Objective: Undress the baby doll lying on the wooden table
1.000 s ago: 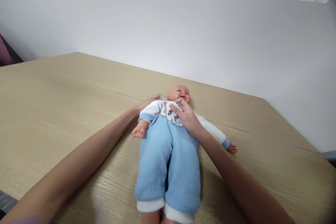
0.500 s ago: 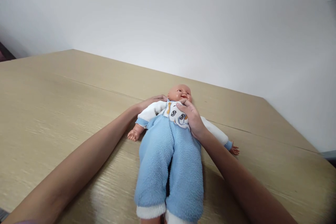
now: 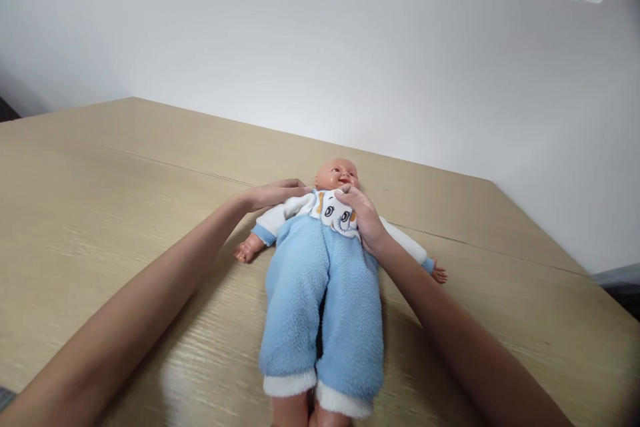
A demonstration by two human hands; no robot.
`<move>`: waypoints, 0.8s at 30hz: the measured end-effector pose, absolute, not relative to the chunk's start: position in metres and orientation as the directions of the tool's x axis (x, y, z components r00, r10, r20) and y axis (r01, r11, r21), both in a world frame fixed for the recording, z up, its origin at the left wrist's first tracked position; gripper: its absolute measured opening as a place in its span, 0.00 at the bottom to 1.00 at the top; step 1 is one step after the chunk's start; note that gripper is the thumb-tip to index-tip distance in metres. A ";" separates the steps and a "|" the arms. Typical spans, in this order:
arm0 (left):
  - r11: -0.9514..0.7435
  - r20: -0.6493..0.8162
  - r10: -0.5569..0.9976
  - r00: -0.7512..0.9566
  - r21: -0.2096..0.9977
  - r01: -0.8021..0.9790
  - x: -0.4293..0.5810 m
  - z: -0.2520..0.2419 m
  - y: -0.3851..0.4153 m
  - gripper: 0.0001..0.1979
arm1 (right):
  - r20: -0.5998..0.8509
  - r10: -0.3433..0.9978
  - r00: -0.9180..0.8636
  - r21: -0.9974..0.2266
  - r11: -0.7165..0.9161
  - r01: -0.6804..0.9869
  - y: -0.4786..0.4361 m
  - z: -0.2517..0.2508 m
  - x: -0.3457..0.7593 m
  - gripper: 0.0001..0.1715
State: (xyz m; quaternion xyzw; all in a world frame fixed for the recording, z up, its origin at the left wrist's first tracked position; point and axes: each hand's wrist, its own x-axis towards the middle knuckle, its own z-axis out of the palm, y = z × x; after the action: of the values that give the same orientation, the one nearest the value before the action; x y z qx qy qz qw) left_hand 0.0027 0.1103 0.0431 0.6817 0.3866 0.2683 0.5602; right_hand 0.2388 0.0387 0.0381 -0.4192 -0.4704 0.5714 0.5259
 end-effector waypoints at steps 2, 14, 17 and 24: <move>-0.113 -0.078 0.833 0.547 0.945 0.306 0.001 0.047 0.108 0.27 | 0.012 0.993 -0.116 -0.982 -0.010 -0.189 0.040 0.040 0.241 0.25; -0.542 0.241 0.737 0.631 0.768 0.341 0.000 0.093 0.088 0.21 | -0.104 0.927 -0.360 -0.854 0.102 0.509 0.043 0.071 0.291 0.26; -0.487 -0.038 0.647 0.761 0.747 0.452 0.002 0.111 0.076 0.22 | -0.193 0.908 -0.372 -0.882 0.006 0.471 0.045 0.070 0.294 0.28; -0.445 -0.464 0.571 0.677 0.518 0.730 -0.003 0.110 0.079 0.27 | -0.226 0.873 -0.432 -0.913 -0.036 0.405 0.043 0.069 0.291 0.29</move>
State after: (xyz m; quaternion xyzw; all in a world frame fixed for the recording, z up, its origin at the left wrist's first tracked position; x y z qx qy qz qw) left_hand -0.0033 0.0795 0.1098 0.8427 0.3861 -0.1108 0.3584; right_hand 0.2909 0.0427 0.0691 -0.4853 -0.6586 0.5313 0.2200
